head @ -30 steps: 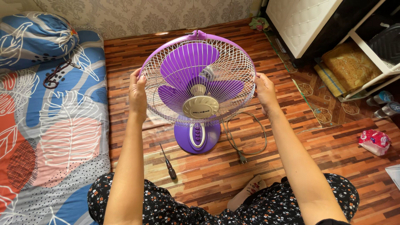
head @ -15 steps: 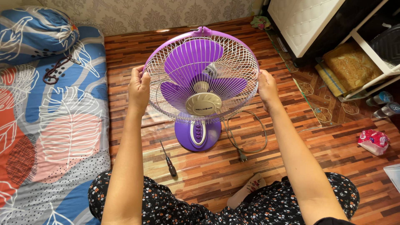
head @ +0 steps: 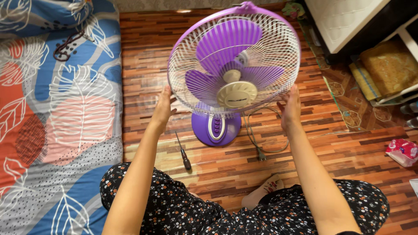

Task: The person reassembles a purple electric fan by aligning and securing the front grille to the base. They use a screwdriver to tighten a screw at the top of the fan head, then adjust the grille and cord before finishing.

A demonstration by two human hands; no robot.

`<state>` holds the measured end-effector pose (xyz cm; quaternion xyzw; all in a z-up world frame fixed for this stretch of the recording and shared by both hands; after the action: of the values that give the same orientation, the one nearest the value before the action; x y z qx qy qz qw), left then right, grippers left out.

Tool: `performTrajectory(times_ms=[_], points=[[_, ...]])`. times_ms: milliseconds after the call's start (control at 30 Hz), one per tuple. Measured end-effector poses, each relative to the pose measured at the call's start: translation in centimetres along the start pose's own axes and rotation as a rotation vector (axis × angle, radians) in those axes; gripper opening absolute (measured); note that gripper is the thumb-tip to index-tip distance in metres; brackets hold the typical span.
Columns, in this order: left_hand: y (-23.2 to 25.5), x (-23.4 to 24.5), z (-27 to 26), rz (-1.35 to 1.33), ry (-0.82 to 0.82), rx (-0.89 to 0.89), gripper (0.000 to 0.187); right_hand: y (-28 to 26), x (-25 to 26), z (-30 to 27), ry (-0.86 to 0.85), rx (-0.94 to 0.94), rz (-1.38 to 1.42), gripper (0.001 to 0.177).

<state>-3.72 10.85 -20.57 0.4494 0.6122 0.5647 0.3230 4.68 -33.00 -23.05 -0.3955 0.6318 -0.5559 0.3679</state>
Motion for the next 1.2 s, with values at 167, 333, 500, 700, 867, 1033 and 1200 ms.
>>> performTrajectory(times_ms=[167, 333, 500, 700, 867, 1033, 1200], points=[[-3.8, 3.5, -1.7, -0.008, 0.026, 0.072, 0.094, 9.1, -0.4, -2.9, 0.028, -0.146, 0.054, 0.062], [-8.1, 6.6, -2.0, -0.023, 0.101, 0.180, 0.087, 17.6, -5.1, -8.4, -0.166, -0.216, -0.206, 0.035], [-10.6, 7.0, -1.4, -0.022, 0.077, 0.164, 0.067, 24.0, -11.3, -14.1, -0.631, -0.097, -0.730, 0.042], [-11.2, 8.3, -1.1, 0.016, 0.150, 0.160, 0.062, 29.6, -16.5, -19.5, -0.992, 0.196, -1.065, 0.063], [-11.6, 8.8, -0.7, -0.076, 0.173, 0.241, 0.065, 31.0, -20.1, -23.9, -1.251, 0.297, -1.283, 0.081], [-11.1, 8.6, -0.2, -0.198, 0.154, 0.187, 0.068, 30.9, -21.6, -26.5, -1.362, 0.291, -1.472, 0.079], [-10.6, 8.2, 0.1, -0.262, 0.135, 0.246, 0.067, 33.0, -22.0, -27.3, -1.367, 0.282, -1.571, 0.066]])
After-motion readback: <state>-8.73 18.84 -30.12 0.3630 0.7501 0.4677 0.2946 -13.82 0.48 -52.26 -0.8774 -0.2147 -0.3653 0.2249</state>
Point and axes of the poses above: each hand's wrist, its own z-axis towards the middle knuckle, its own x-axis out of the back of the hand, y = z × x, the point moved 7 cm from there along z, towards the middle knuckle, and after that the axes turned 13 degrees about y, right-handed, at the moved point
